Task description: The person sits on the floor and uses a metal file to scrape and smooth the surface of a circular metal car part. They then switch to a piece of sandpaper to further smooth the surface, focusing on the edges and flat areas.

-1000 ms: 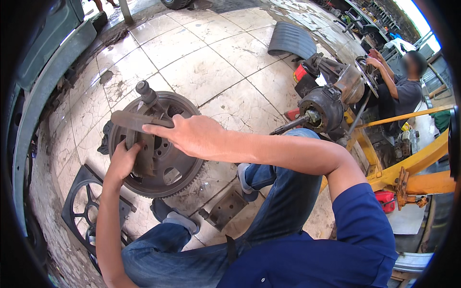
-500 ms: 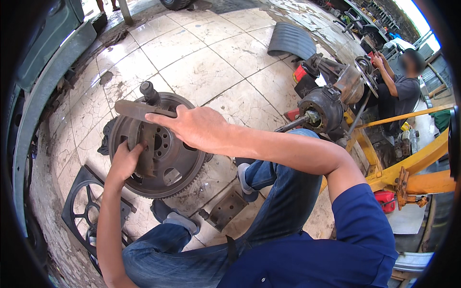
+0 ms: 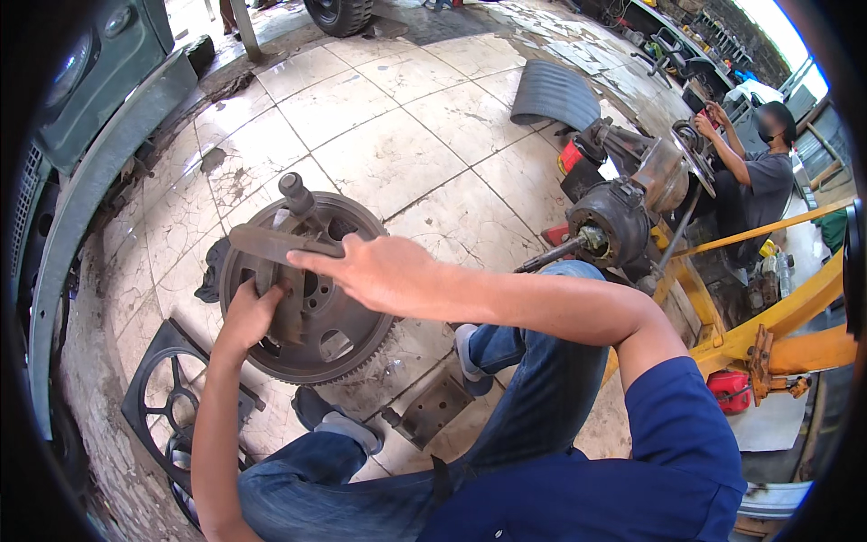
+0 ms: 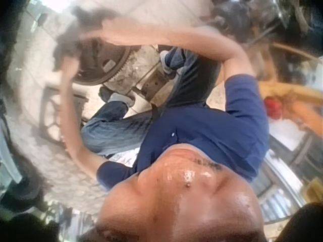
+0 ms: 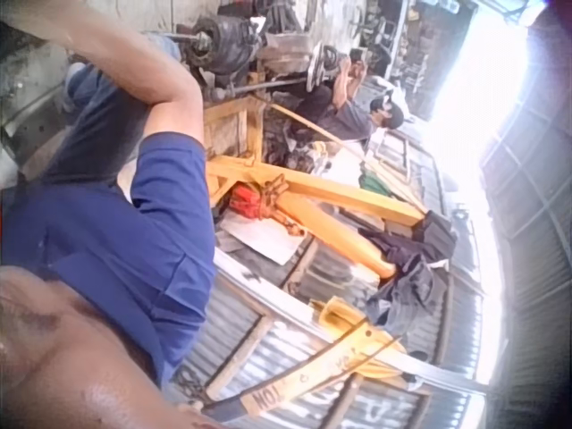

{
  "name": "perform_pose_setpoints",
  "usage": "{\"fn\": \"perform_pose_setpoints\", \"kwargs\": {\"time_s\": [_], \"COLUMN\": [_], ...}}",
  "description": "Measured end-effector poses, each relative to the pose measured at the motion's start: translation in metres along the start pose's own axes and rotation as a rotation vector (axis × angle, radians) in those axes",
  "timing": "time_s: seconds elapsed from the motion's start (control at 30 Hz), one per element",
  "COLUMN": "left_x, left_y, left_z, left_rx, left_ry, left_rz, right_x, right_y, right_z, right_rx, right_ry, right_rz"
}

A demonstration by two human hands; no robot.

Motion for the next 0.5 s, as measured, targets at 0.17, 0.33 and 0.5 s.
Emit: {"fn": "perform_pose_setpoints", "kwargs": {"time_s": [0.17, 0.33, 0.5], "left_x": [0.006, 0.011, 0.011], "left_y": [-0.006, -0.002, -0.003], "left_z": [0.002, -0.006, -0.011], "left_rx": [0.049, -0.011, -0.038], "left_ry": [-0.022, -0.081, 0.005], "left_rz": [-0.045, -0.048, -0.028], "right_x": [-0.004, 0.000, 0.001], "right_y": [0.009, 0.005, 0.005], "right_z": [0.013, -0.004, 0.017], "right_rx": [0.027, 0.020, 0.036], "right_ry": [-0.035, 0.052, -0.026], "right_rz": [0.038, 0.011, 0.032]}}
Point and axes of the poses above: each hand's wrist, its own x-axis towards the middle knuckle, its own y-axis out of the back of the hand, z = x × y, the point moved 9 cm from there along x, towards the middle knuckle, and after that the axes turned 6 degrees about y, right-handed, at the moved point
